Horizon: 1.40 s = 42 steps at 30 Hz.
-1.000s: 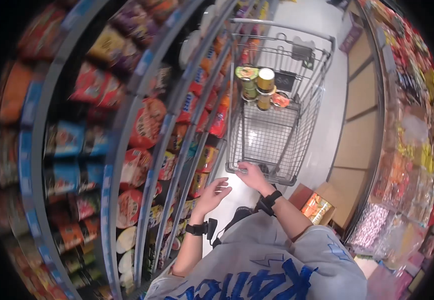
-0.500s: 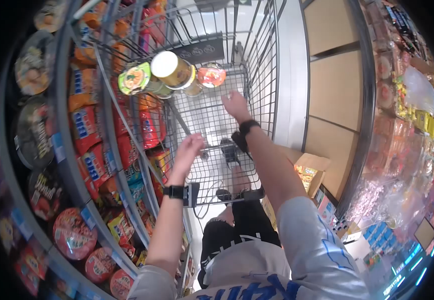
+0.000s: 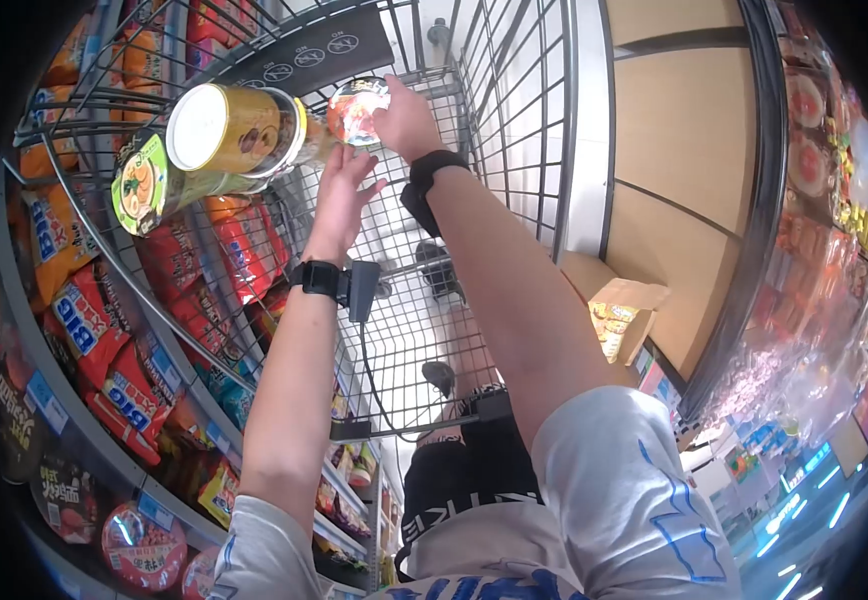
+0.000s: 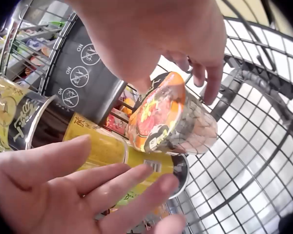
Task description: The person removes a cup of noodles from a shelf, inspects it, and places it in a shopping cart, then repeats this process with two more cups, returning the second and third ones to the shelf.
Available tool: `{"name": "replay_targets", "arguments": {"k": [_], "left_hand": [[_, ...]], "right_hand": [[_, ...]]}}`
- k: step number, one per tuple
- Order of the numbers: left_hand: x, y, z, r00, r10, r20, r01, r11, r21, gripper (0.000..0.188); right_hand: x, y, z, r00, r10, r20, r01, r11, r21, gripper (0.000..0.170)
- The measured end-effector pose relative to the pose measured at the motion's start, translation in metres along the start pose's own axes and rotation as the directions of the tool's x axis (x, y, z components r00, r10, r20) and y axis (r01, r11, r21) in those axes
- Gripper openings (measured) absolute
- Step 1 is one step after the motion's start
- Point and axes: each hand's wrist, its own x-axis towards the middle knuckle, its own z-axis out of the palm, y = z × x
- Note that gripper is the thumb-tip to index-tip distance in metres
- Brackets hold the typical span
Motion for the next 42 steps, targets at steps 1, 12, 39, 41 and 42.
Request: {"name": "replay_targets", "arguments": {"k": [1, 12, 39, 41, 42], "left_hand": [[-0.003, -0.002, 0.000, 0.998, -0.033, -0.058, 0.028, 0.996, -0.084, 0.076], [-0.211, -0.032, -0.011, 0.962, -0.249, -0.115, 0.211, 0.940, -0.270, 0.042], [-0.884, -0.069, -0.114, 0.682, 0.323, -0.656, -0.670, 0.636, -0.383, 0.053], [-0.916, -0.062, -0.092, 0.537, 0.386, -0.750, -0.733, 0.654, -0.188, 0.055], [-0.927, -0.061, -0.082, 0.406, 0.436, -0.803, -0.739, 0.674, -0.008, 0.058]], "right_hand": [[-0.005, 0.003, -0.003, 0.991, 0.114, 0.071, -0.117, 0.993, 0.034, 0.064], [-0.208, -0.087, -0.055, 0.910, 0.349, 0.224, -0.404, 0.870, 0.283, 0.052], [-0.670, -0.449, -0.073, 0.006, -0.887, 0.463, 0.714, 0.328, 0.619, 0.094], [-0.695, -0.467, -0.075, 0.037, -0.856, 0.515, 0.581, 0.438, 0.686, 0.095], [-0.707, -0.474, -0.078, 0.082, -0.804, 0.589, 0.426, 0.563, 0.708, 0.096]]}}
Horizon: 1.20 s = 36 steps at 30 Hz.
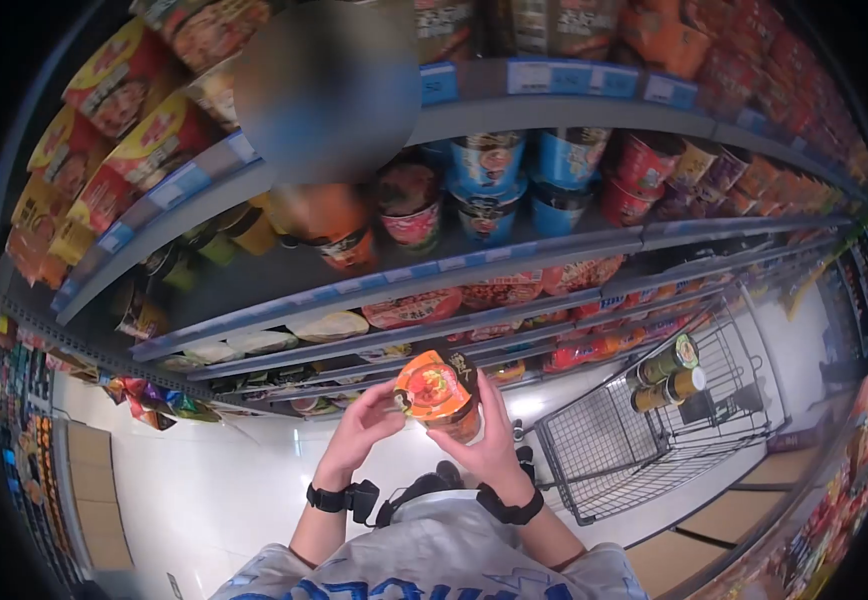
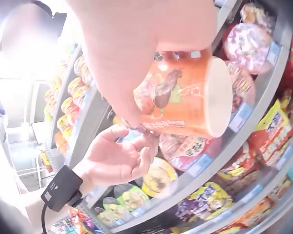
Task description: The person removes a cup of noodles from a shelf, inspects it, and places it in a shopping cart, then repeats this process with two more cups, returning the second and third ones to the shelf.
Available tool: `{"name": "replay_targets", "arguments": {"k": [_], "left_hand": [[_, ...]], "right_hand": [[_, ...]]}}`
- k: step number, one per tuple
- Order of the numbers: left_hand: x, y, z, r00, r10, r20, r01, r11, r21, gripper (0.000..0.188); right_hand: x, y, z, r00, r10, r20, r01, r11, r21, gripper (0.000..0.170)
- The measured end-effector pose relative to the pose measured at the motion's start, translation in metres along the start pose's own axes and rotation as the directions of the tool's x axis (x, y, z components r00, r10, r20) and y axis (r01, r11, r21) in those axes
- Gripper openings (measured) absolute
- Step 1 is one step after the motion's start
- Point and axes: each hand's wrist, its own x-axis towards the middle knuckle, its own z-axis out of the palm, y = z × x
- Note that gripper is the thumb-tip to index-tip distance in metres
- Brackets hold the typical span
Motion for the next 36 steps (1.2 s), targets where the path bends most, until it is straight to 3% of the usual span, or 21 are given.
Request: {"name": "replay_targets", "arguments": {"k": [1, 2, 4, 5, 8, 10, 11, 12, 14, 15, 17, 18, 20, 22, 24, 26, 29, 31, 33, 35, 36], "left_hand": [[-0.006, -0.001, -0.007, 0.991, 0.130, 0.008, -0.130, 0.984, 0.123, 0.071], [-0.012, 0.003, -0.006, 0.989, 0.148, -0.005, -0.146, 0.983, 0.115, 0.071], [-0.021, 0.016, 0.002, 0.982, 0.185, -0.047, -0.191, 0.967, -0.167, 0.079], [-0.024, 0.014, 0.001, 0.988, 0.150, -0.039, -0.154, 0.949, -0.274, 0.082], [-0.025, 0.011, 0.003, 0.988, 0.127, -0.089, -0.151, 0.925, -0.349, 0.079], [-0.026, 0.023, 0.013, 0.986, 0.132, -0.105, -0.161, 0.920, -0.357, 0.081], [-0.027, 0.028, 0.020, 0.972, 0.167, -0.168, -0.215, 0.919, -0.331, 0.083], [-0.025, 0.031, 0.025, 0.952, 0.207, -0.227, -0.270, 0.915, -0.300, 0.085], [-0.020, 0.029, 0.025, 0.943, 0.251, -0.218, -0.309, 0.904, -0.295, 0.086], [-0.018, 0.027, 0.023, 0.949, 0.247, -0.194, -0.300, 0.895, -0.331, 0.087], [-0.014, 0.025, 0.030, 0.949, 0.259, -0.182, -0.305, 0.898, -0.316, 0.084], [-0.012, 0.014, 0.030, 0.950, 0.252, -0.185, -0.300, 0.900, -0.316, 0.084], [-0.003, -0.007, 0.025, 0.957, 0.267, -0.116, -0.286, 0.937, -0.203, 0.081], [-0.001, -0.007, 0.034, 0.957, 0.267, -0.118, -0.290, 0.908, -0.301, 0.075], [0.004, -0.003, 0.037, 0.975, 0.207, -0.076, -0.219, 0.856, -0.469, 0.069], [0.008, -0.002, 0.044, 0.981, 0.144, -0.127, -0.187, 0.867, -0.461, 0.063], [0.013, -0.003, 0.050, 0.972, 0.056, -0.229, -0.149, 0.899, -0.411, 0.058], [0.010, 0.005, 0.054, 0.975, 0.118, -0.188, -0.197, 0.845, -0.496, 0.055], [0.009, 0.016, 0.056, 0.970, 0.159, -0.183, -0.229, 0.852, -0.471, 0.056], [0.005, 0.021, 0.054, 0.962, 0.215, -0.168, -0.265, 0.882, -0.389, 0.062], [0.005, 0.019, 0.053, 0.962, 0.214, -0.169, -0.265, 0.882, -0.390, 0.062]], "right_hand": [[0.006, -0.008, 0.011, 1.000, 0.013, -0.005, -0.011, 0.976, 0.218, 0.094], [0.010, -0.014, 0.018, 1.000, -0.002, 0.012, 0.000, 0.977, 0.212, 0.094], [0.017, -0.021, 0.027, 0.996, 0.052, 0.071, -0.080, 0.875, 0.477, 0.097], [0.018, -0.024, 0.032, 0.996, 0.041, 0.079, -0.074, 0.877, 0.476, 0.097], [0.023, -0.027, 0.035, 0.987, 0.059, 0.147, -0.129, 0.838, 0.530, 0.098], [0.025, -0.041, 0.025, 0.972, 0.008, 0.234, -0.109, 0.901, 0.421, 0.101], [0.024, -0.054, 0.019, 0.972, -0.059, 0.226, 0.022, 0.986, 0.166, 0.103], [0.027, -0.062, 0.014, 0.963, -0.134, 0.233, 0.161, 0.982, -0.101, 0.106], [0.029, -0.049, 0.007, 0.966, -0.083, 0.244, 0.091, 0.996, -0.020, 0.107], [0.032, -0.043, 0.004, 0.974, -0.052, 0.221, 0.000, 0.973, 0.231, 0.105], [0.036, -0.039, -0.004, 0.969, 0.011, 0.245, -0.163, 0.774, 0.612, 0.096], [0.037, -0.037, -0.010, 0.969, 0.017, 0.247, -0.170, 0.772, 0.613, 0.096], [0.039, -0.030, -0.020, 0.920, 0.035, 0.389, -0.311, 0.670, 0.674, 0.087], [0.041, -0.026, -0.025, 0.922, 0.041, 0.384, -0.303, 0.695, 0.652, 0.078], [0.047, -0.027, -0.030, 0.953, -0.020, 0.303, -0.089, 0.935, 0.343, 0.069], [0.044, -0.029, -0.032, 0.964, 0.032, 0.263, -0.127, 0.927, 0.352, 0.067], [0.044, -0.046, -0.036, 0.966, -0.169, 0.198, 0.154, 0.984, 0.086, 0.080], [0.043, -0.040, -0.033, 0.969, -0.151, 0.195, 0.125, 0.982, 0.141, 0.080], [0.043, -0.040, -0.037, 0.971, -0.134, 0.198, 0.096, 0.977, 0.189, 0.080], [0.042, -0.044, -0.044, 0.969, -0.020, 0.248, -0.099, 0.883, 0.459, 0.076], [0.041, -0.041, -0.046, 0.968, -0.020, 0.249, -0.100, 0.882, 0.459, 0.076]]}}
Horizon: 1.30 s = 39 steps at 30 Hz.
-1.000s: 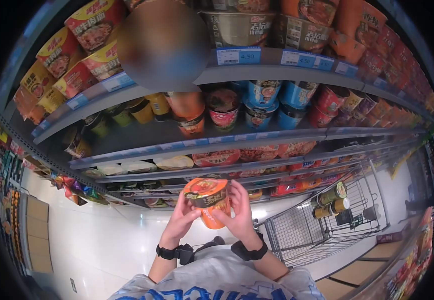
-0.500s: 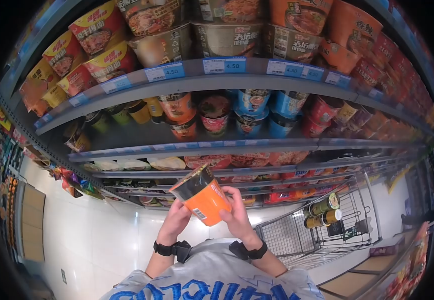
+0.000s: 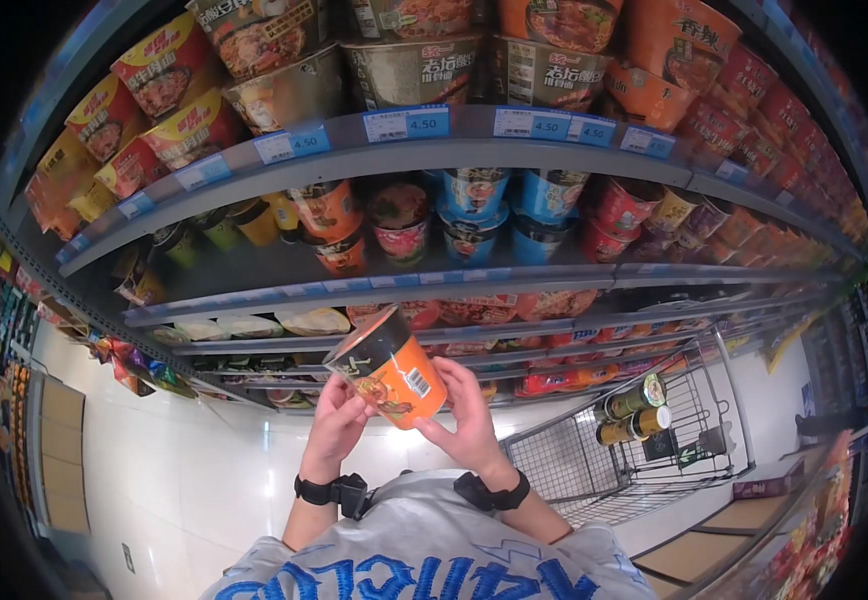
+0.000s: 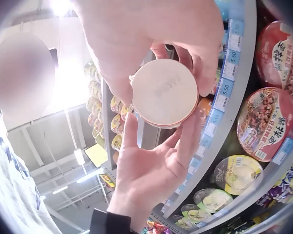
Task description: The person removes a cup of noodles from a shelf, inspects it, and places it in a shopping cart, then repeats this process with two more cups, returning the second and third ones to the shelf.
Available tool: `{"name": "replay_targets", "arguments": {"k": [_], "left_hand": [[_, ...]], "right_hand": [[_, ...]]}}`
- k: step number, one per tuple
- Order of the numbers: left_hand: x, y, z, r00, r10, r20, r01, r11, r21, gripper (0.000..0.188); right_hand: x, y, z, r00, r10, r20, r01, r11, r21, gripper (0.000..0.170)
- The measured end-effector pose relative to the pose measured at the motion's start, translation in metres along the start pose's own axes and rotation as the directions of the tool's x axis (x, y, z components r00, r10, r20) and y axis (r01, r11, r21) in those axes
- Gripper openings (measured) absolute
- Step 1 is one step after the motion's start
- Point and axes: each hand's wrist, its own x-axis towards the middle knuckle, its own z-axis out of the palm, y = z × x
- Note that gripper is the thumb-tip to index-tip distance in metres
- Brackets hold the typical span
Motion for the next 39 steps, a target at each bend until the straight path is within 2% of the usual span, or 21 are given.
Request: {"name": "replay_targets", "arguments": {"k": [2, 3, 5, 6, 8, 9, 11, 12, 14, 15, 17, 18, 20, 23, 27, 29, 33, 35, 39], "left_hand": [[-0.002, -0.007, -0.005, 0.996, 0.040, 0.077, -0.040, 0.999, 0.000, 0.061], [-0.004, -0.009, -0.006, 0.996, 0.039, 0.077, -0.039, 0.999, -0.001, 0.061], [-0.008, -0.009, -0.011, 0.990, -0.077, 0.119, 0.085, 0.994, -0.068, 0.058], [-0.008, -0.013, -0.020, 0.990, -0.076, 0.119, 0.084, 0.994, -0.067, 0.058], [-0.008, -0.026, -0.040, 0.978, -0.209, 0.006, 0.209, 0.978, 0.005, 0.061], [-0.009, -0.025, -0.037, 0.978, -0.209, 0.006, 0.208, 0.978, 0.006, 0.061], [-0.012, -0.026, -0.025, 0.968, -0.205, -0.145, 0.211, 0.977, 0.029, 0.057], [-0.013, -0.024, -0.022, 0.968, -0.206, -0.146, 0.212, 0.977, 0.030, 0.057], [-0.016, -0.019, -0.015, 0.989, -0.144, -0.020, 0.143, 0.989, -0.041, 0.062], [-0.016, -0.014, -0.009, 0.989, -0.144, -0.020, 0.143, 0.989, -0.041, 0.062], [-0.015, -0.002, 0.000, 0.994, -0.104, 0.035, 0.103, 0.994, 0.032, 0.065], [-0.016, -0.001, 0.001, 0.994, -0.103, 0.031, 0.102, 0.994, 0.032, 0.065], [-0.015, 0.001, 0.001, 0.992, -0.105, 0.068, 0.099, 0.991, 0.091, 0.068], [-0.016, -0.003, -0.002, 0.991, -0.093, 0.095, 0.084, 0.992, 0.096, 0.066], [-0.016, -0.007, 0.008, 0.986, -0.165, 0.018, 0.166, 0.985, -0.037, 0.064], [-0.015, -0.009, 0.008, 0.975, -0.221, -0.005, 0.221, 0.975, 0.026, 0.061], [-0.015, -0.012, 0.009, 0.972, -0.232, -0.032, 0.231, 0.972, -0.036, 0.053], [-0.016, -0.014, 0.003, 0.982, -0.187, -0.036, 0.186, 0.982, -0.031, 0.058], [-0.014, -0.013, 0.001, 0.986, -0.158, -0.051, 0.159, 0.987, 0.028, 0.058]], "right_hand": [[-0.003, 0.006, -0.007, 0.994, 0.047, 0.100, -0.069, 0.972, 0.224, 0.075], [-0.006, 0.006, -0.007, 0.994, 0.048, 0.100, -0.070, 0.972, 0.224, 0.075], [-0.010, 0.007, -0.005, 0.974, 0.186, 0.132, -0.216, 0.937, 0.275, 0.065], [-0.009, 0.007, -0.003, 0.974, 0.185, 0.133, -0.215, 0.937, 0.276, 0.065], [-0.009, 0.006, 0.002, 0.979, 0.203, -0.011, -0.198, 0.966, 0.168, 0.060], [-0.010, 0.005, 0.002, 0.979, 0.202, -0.011, -0.197, 0.966, 0.169, 0.060], [-0.012, 0.004, 0.000, 1.000, -0.007, 0.025, 0.012, 0.978, -0.210, 0.061], [-0.012, 0.003, 0.000, 1.000, -0.006, 0.024, 0.011, 0.978, -0.209, 0.061], [-0.013, 0.000, 0.000, 0.999, -0.007, 0.053, 0.024, 0.947, -0.319, 0.067], [-0.015, 0.001, 0.000, 0.999, -0.008, 0.052, 0.024, 0.948, -0.318, 0.067], [-0.018, 0.004, -0.001, 0.998, 0.059, 0.023, -0.058, 0.997, -0.051, 0.069], [-0.020, 0.004, -0.001, 0.998, 0.061, 0.026, -0.060, 0.997, -0.048, 0.069], [-0.022, 0.005, -0.003, 0.994, 0.104, -0.010, -0.103, 0.991, 0.090, 0.070], [-0.024, 0.011, -0.009, 0.994, 0.111, 0.008, -0.111, 0.984, 0.137, 0.066], [-0.023, 0.014, -0.012, 0.987, 0.155, 0.041, -0.156, 0.987, 0.044, 0.067], [-0.020, 0.016, -0.010, 0.999, -0.049, -0.006, 0.047, 0.980, -0.194, 0.069], [-0.019, 0.004, -0.006, 0.999, -0.044, -0.002, 0.042, 0.977, -0.210, 0.072], [-0.019, 0.001, -0.005, 0.999, -0.036, 0.011, 0.036, 0.998, -0.058, 0.074], [-0.022, 0.004, -0.007, 1.000, 0.003, 0.015, -0.003, 1.000, 0.012, 0.074]]}}
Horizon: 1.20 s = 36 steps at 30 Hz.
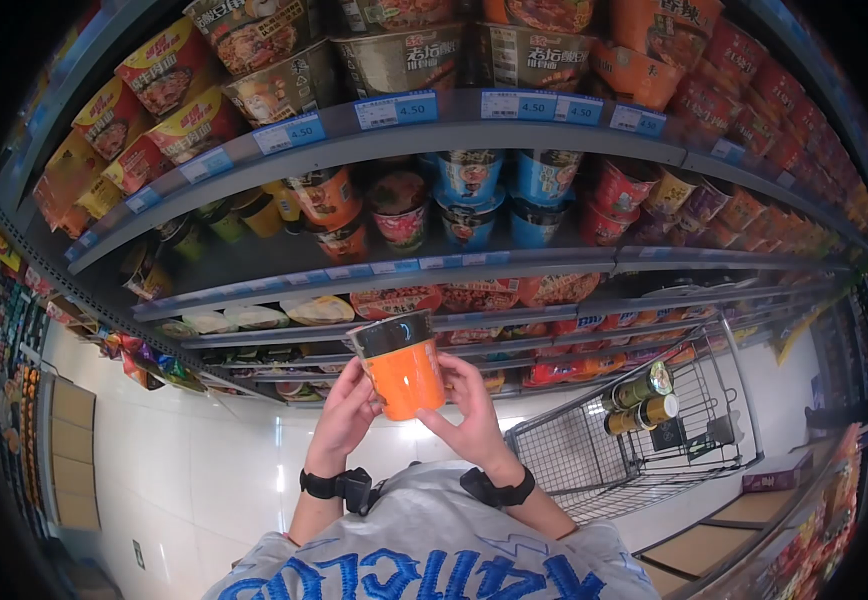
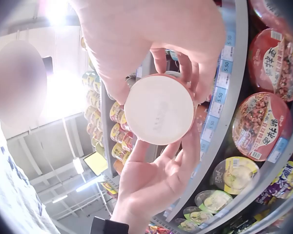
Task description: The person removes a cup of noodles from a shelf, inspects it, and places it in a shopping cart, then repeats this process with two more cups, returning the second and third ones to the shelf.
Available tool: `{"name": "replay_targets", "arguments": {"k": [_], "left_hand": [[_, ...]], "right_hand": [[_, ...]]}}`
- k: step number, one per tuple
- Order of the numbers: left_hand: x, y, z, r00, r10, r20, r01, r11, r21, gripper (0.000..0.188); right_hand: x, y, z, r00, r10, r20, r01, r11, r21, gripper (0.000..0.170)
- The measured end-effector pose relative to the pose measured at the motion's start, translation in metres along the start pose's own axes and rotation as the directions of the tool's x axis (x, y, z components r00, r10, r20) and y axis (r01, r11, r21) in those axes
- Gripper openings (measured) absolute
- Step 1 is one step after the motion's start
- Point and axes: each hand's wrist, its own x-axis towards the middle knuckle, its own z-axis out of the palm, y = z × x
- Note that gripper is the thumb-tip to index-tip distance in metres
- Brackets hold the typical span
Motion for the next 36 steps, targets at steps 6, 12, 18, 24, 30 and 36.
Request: {"name": "replay_targets", "arguments": {"k": [6, 12, 18, 24, 30, 36], "left_hand": [[0.003, 0.001, 0.009, 0.996, 0.015, 0.084, -0.009, 0.998, -0.065, 0.056], [0.004, 0.004, 0.009, 0.999, -0.027, 0.020, 0.029, 0.995, -0.098, 0.056], [0.007, 0.003, 0.009, 0.998, 0.022, 0.050, -0.028, 0.992, 0.120, 0.051], [0.008, 0.004, 0.009, 0.996, -0.052, 0.077, 0.054, 0.998, -0.021, 0.047], [0.012, 0.009, 0.011, 0.999, 0.035, -0.032, -0.032, 0.995, 0.099, 0.050], [0.010, 0.006, 0.011, 0.990, 0.127, 0.057, -0.136, 0.972, 0.192, 0.057]], "right_hand": [[0.003, 0.006, 0.000, 0.997, 0.080, 0.010, -0.081, 0.977, 0.198, 0.079], [0.008, 0.003, 0.005, 1.000, -0.006, -0.021, 0.005, 0.999, -0.052, 0.083], [0.011, 0.000, 0.001, 1.000, 0.021, -0.022, -0.017, 0.985, 0.171, 0.080], [0.012, 0.012, -0.003, 0.999, -0.036, -0.003, 0.036, 0.999, 0.041, 0.073], [0.016, 0.007, -0.006, 0.997, 0.046, -0.056, -0.044, 0.999, 0.032, 0.074], [0.016, 0.004, -0.001, 0.999, -0.014, -0.042, 0.020, 0.989, 0.144, 0.073]]}}
